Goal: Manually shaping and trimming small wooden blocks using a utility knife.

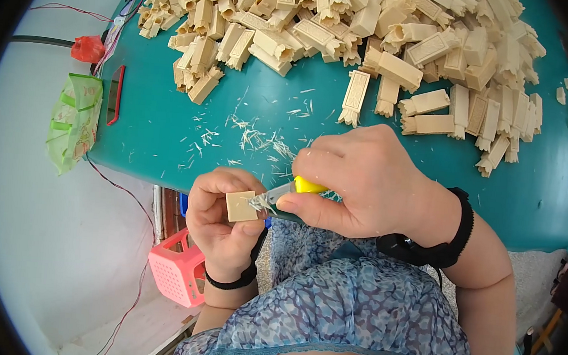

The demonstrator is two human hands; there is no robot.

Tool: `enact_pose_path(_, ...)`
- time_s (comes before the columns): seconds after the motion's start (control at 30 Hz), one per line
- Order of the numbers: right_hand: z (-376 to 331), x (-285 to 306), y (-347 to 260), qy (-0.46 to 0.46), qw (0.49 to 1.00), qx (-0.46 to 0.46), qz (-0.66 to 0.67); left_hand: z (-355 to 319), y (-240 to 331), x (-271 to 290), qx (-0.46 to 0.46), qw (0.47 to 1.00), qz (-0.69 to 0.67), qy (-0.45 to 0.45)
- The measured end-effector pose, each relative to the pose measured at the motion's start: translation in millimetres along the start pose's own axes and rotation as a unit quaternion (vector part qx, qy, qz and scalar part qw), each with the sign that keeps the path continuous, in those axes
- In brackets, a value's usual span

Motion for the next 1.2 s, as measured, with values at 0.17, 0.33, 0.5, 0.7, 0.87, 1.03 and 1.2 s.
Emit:
enact_pose_path(0.17, 0, -1, 6, 0.071, 0.990, -0.126, -0.006, 1, -1, 0, -0.010, 0.992, -0.089, -0.089)
enact_pose_path(0.33, -2, -3, 0, 0.044, 0.986, -0.150, 0.065, -3, -1, 3, -0.013, 0.996, -0.085, -0.035)
enact_pose_path(0.5, -3, -5, -4, 0.017, 0.976, -0.179, 0.123, -21, 0, 20, 0.001, 1.000, -0.006, 0.016)
enact_pose_path(0.7, -3, -5, -3, 0.030, 0.975, -0.161, 0.149, -66, 21, 95, 0.146, 0.931, 0.271, 0.196)
enact_pose_path(0.87, -4, -3, -3, 0.040, 0.974, -0.177, 0.138, -42, 26, 136, 0.068, 0.690, 0.694, 0.193)
enact_pose_path(1.03, -2, -2, -3, 0.057, 0.973, -0.186, 0.128, 52, 1, 103, -0.105, 0.739, 0.659, 0.092)
enact_pose_path(1.2, -2, 0, -4, 0.073, 0.974, -0.174, 0.124, 111, -30, 87, -0.034, 0.685, 0.728, 0.008)
Point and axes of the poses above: each hand's wrist, its own z-axis towards the middle knuckle, its own x-axis out of the back of the hand, y = z × x, the point moved 1 cm from there along z, towards the middle knuckle, and after that the axes turned 3 degrees about z, right-handed, at the moved point
